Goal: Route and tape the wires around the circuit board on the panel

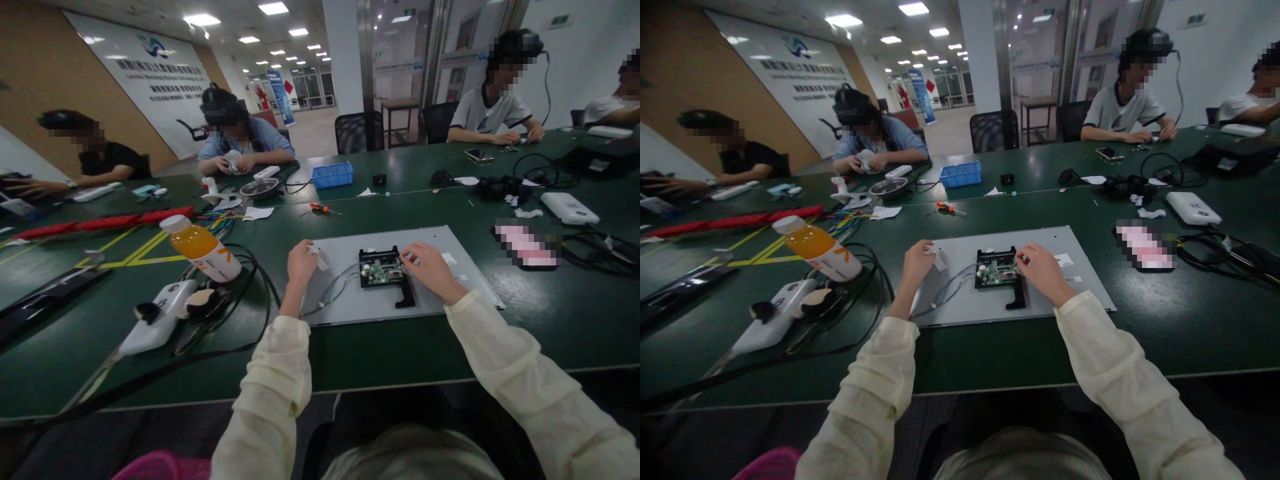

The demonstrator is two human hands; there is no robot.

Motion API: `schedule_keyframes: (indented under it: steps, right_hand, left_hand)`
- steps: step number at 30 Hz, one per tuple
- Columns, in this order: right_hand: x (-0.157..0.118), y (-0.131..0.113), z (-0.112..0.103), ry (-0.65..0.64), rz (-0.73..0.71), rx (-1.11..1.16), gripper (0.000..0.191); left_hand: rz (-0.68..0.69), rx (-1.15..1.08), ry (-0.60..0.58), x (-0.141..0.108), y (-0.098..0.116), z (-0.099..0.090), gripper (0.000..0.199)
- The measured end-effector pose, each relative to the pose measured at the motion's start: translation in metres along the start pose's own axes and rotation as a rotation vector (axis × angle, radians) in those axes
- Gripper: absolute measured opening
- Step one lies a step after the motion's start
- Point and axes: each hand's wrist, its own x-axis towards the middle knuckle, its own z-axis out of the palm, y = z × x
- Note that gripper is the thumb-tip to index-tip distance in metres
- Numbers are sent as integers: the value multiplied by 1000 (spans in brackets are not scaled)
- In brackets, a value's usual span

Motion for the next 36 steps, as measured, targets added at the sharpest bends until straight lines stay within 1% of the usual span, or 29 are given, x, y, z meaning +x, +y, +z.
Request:
schedule_keyframes:
  steps: [2, 4, 9, 12, 14, 16, 20, 23, 25, 27, 29, 30, 33, 36]
  right_hand:
    - [0, 0, 1, -3, -7, 7, 14]
    - [0, 0, 2, -1, -14, 14, 14]
    - [0, -3, 3, 42, -36, 32, 13]
    - [0, -5, 1, 72, -51, 37, 12]
    - [0, -5, 1, 81, -49, 35, 12]
    - [0, -6, 0, 78, -45, 32, 13]
    - [-2, -7, 1, 71, -56, 33, 13]
    - [-2, -6, 2, 65, -64, 37, 14]
    - [-2, -5, 3, 62, -62, 40, 14]
    - [-2, -3, 3, 65, -56, 42, 14]
    - [-1, -1, 5, 71, -56, 46, 14]
    - [-1, 0, 5, 75, -58, 49, 14]
    - [-1, 3, 7, 85, -63, 55, 14]
    - [-2, 3, 7, 87, -63, 52, 14]
  left_hand:
    - [-9, -7, 19, -1, 4, -5, 29]
    - [3, -37, 53, -4, 10, -15, 24]
    - [120, -228, 156, -20, 38, -51, 25]
    - [155, -329, 135, -34, 51, -65, 26]
    - [165, -349, 86, -43, 53, -65, 26]
    - [158, -323, 35, -52, 50, -60, 23]
    - [116, -162, -87, -65, 38, -45, 16]
    - [81, -48, -180, -74, 34, -40, 16]
    - [79, 15, -155, -79, 37, -40, 23]
    - [103, 89, -67, -86, 43, -44, 29]
    - [138, 176, 16, -96, 51, -47, 27]
    - [157, 219, 34, -101, 55, -48, 23]
    - [234, 324, -24, -119, 65, -46, 12]
    - [304, 388, -60, -134, 68, -39, 11]
